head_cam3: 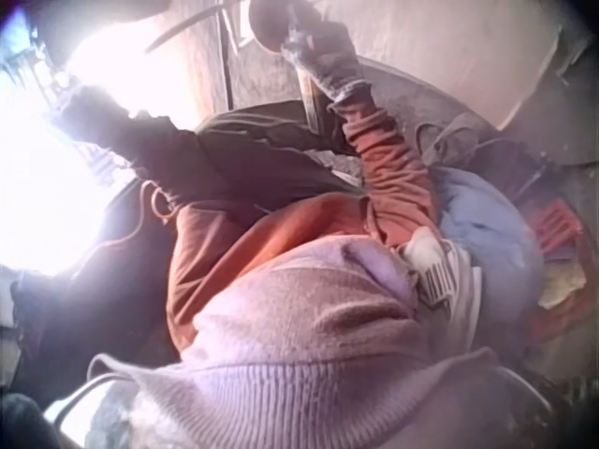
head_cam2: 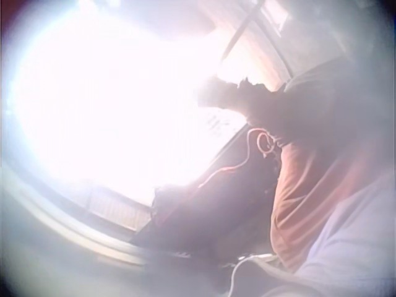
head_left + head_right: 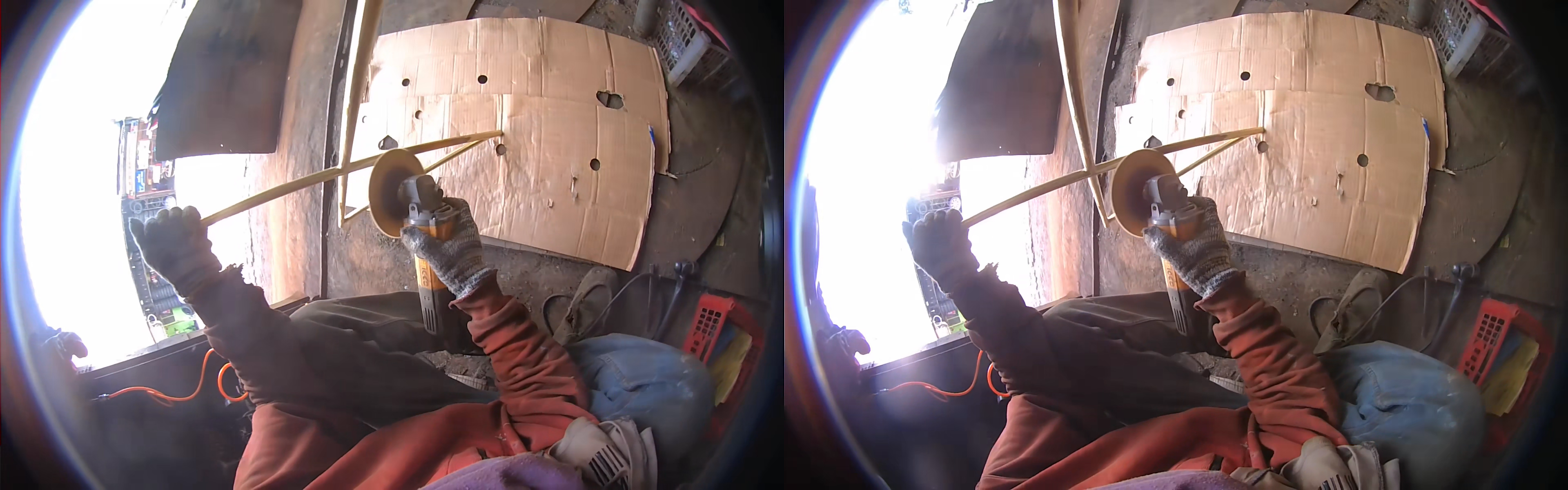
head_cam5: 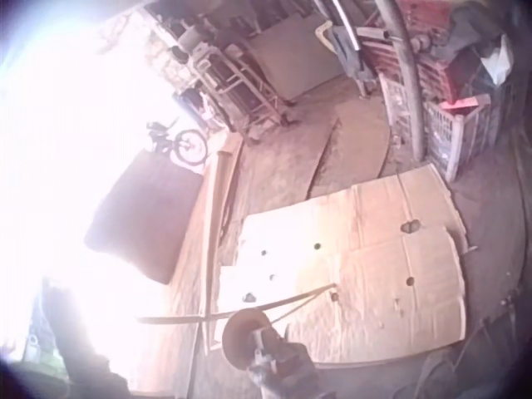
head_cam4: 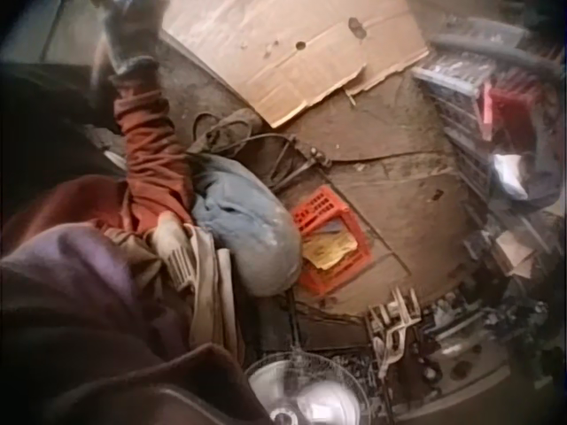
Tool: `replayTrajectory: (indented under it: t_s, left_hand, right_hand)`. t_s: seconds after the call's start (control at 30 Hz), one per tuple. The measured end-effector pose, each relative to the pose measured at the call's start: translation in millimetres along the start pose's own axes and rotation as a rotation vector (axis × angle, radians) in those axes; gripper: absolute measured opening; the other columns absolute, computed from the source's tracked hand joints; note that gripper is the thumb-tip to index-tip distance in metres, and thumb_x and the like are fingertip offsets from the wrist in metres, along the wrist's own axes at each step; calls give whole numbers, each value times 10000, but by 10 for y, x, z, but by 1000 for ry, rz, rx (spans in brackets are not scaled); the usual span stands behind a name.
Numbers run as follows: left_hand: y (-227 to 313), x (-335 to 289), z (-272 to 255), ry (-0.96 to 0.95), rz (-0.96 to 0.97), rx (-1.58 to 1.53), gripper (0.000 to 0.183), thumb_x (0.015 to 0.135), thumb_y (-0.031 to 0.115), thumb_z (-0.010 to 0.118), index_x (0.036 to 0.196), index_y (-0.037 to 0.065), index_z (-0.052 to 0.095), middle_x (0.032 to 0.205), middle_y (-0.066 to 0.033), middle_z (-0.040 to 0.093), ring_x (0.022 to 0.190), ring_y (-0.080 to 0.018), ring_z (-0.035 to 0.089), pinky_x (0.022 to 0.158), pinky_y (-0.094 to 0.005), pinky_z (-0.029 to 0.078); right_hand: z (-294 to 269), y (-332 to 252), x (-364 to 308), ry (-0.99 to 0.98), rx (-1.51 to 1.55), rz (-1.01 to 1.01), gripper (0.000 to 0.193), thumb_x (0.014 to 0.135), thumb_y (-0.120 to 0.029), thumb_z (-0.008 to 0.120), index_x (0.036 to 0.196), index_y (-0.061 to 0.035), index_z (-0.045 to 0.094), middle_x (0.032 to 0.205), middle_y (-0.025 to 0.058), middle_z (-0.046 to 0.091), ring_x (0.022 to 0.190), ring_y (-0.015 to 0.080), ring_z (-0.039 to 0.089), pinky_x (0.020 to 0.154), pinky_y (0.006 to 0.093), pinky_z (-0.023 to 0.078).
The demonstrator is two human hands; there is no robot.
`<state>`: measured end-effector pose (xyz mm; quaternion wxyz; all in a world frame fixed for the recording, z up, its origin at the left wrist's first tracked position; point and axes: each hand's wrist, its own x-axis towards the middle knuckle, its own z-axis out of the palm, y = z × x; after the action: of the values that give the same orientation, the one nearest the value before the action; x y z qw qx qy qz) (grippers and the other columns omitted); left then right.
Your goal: The person uses an angle grinder to smooth or cut a gold-colored metal frame while sitting on the floor.
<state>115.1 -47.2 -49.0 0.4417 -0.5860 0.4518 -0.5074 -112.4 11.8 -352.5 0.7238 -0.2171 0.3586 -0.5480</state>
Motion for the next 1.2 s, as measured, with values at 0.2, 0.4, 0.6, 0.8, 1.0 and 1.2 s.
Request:
replayTrajectory:
  t_s: [0.2,0.4,0.6,0.8,1.0,1.2]
  left_hand:
    - [-206,17,127,44,-57,-96,259,930,246,564,708,177,676,743,2,677,787,-173,673,951,-391,458]
    - [-171,50,-42,67,-10,38,193,893,215,601,716,193,676,765,-1,679,813,-175,669,977,-399,454]
    - [-160,110,-43,-3,-22,79,133,878,196,618,766,218,686,821,17,687,839,-164,667,1022,-405,436]
    - [-31,235,202,136,36,50,249,939,191,547,698,172,601,709,-6,602,707,-176,616,868,-359,496]
    - [-167,214,-71,19,-13,100,378,1015,268,454,736,86,633,767,-42,644,779,-182,652,831,-311,501]
    - [-268,274,377,209,3,-40,454,1050,319,390,734,70,600,754,-69,612,692,-215,584,740,-341,468]
  right_hand:
    - [-15,-186,7,-15,64,122,594,778,-61,821,1216,-58,420,1096,97,628,941,159,655,797,312,579]
    - [-102,-116,91,29,66,55,592,774,-77,828,1212,-55,431,1098,97,630,936,162,658,797,313,578]
    - [-243,-54,212,62,93,76,554,776,-97,827,1192,-73,461,1053,83,645,907,160,661,775,316,575]
    - [-450,20,407,145,28,58,496,759,-78,831,1120,-92,492,979,72,664,790,150,659,677,309,570]
    - [-504,67,512,262,164,153,490,733,-66,846,1080,-105,502,936,67,666,743,152,652,631,321,570]
    - [-720,48,598,338,106,204,475,711,-104,882,1028,-88,529,956,59,665,794,138,645,727,304,557]
